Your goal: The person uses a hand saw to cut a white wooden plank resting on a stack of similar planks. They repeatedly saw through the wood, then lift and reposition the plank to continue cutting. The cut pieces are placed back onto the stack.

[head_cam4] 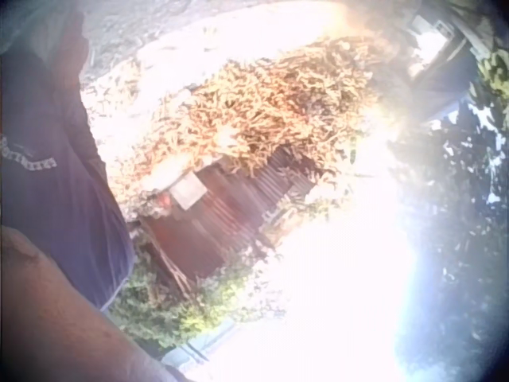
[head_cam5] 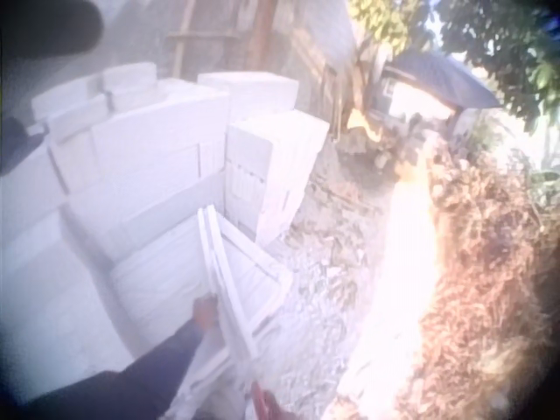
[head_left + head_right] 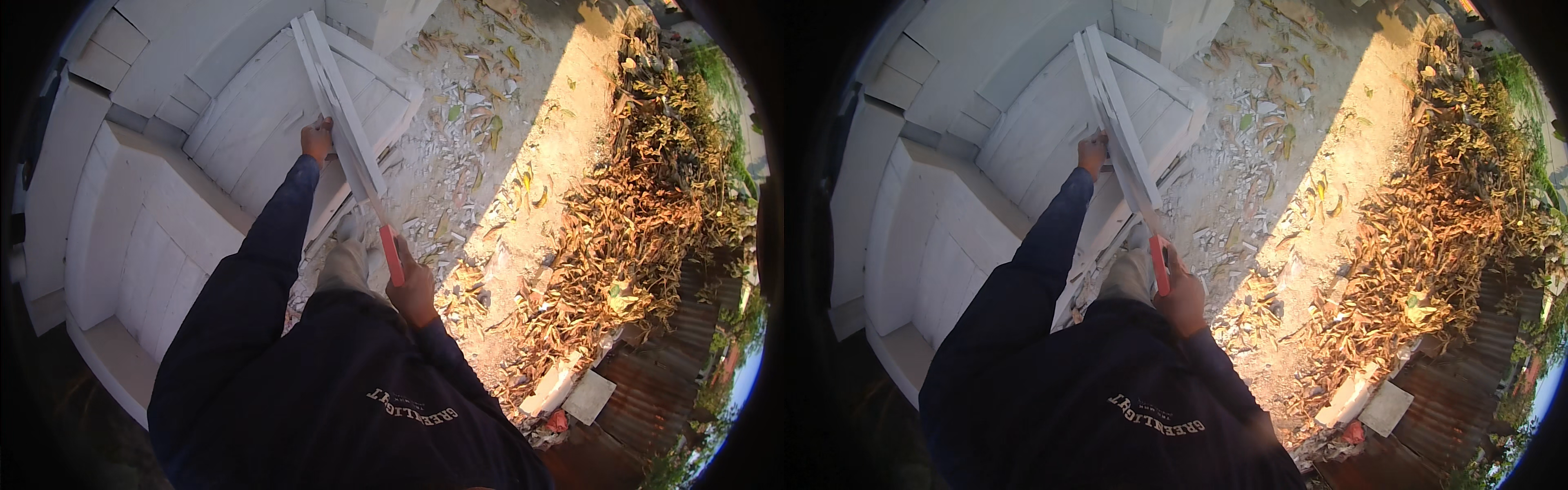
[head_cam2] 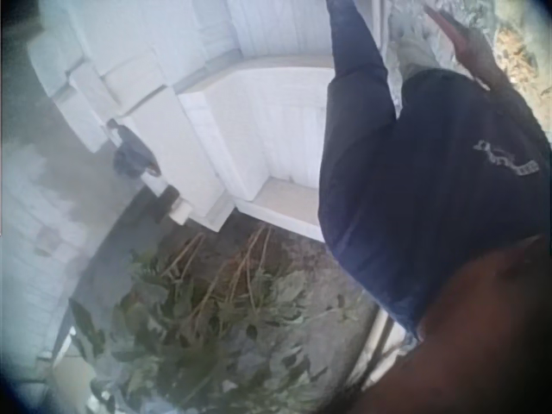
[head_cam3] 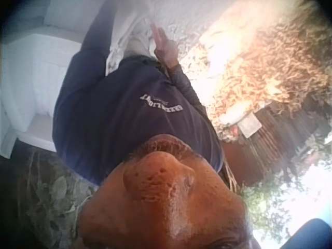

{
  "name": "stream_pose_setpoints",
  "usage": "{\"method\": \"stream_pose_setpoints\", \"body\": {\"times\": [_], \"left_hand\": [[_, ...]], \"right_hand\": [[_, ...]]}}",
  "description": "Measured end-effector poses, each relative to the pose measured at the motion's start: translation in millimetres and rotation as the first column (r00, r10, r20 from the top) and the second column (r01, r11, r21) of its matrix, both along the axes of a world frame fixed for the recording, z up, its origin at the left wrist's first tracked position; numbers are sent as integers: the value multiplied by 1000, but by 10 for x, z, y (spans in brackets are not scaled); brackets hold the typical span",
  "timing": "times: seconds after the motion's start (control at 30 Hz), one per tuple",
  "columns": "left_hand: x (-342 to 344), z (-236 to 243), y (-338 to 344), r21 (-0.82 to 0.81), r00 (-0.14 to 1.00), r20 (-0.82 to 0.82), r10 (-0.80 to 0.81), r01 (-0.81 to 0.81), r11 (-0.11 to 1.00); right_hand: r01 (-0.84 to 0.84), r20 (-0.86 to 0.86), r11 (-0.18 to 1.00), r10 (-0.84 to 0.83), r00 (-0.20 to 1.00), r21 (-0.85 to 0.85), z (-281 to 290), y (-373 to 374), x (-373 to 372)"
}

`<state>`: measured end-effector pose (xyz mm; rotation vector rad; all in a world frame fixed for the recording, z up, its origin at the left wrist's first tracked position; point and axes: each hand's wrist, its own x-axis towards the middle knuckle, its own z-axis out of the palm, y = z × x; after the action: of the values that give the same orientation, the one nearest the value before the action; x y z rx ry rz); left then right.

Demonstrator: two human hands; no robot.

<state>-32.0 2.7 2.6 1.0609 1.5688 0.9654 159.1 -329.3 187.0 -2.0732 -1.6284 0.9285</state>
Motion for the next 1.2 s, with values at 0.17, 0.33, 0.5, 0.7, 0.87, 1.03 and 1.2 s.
{"method": "stream_pose_setpoints", "body": {"times": [0.17,0.33,0.5,0.7,0.87,1.03,1.2], "left_hand": [[274,468,-193,-175,954,237,183,-144,974],[134,250,-133,-106,967,208,146,-126,986],[4,168,-100,-100,957,236,167,-147,984],[378,715,-321,-184,933,316,173,-119,976],[141,-375,7,51,966,172,192,-203,978],[349,-43,-115,24,958,213,192,-202,979],[251,172,-149,-142,942,274,193,-159,977]], "right_hand": [[22,114,999,-27,993,49,74,-83,-191],[-86,181,986,59,982,143,64,-99,-172],[-172,208,979,147,967,111,154,-16,-46],[-192,304,981,179,936,12,463,72,33],[76,-379,984,-8,925,164,601,159,161],[100,-362,966,-7,932,239,521,134,208],[94,-396,973,-3,918,209,377,339,74]]}}
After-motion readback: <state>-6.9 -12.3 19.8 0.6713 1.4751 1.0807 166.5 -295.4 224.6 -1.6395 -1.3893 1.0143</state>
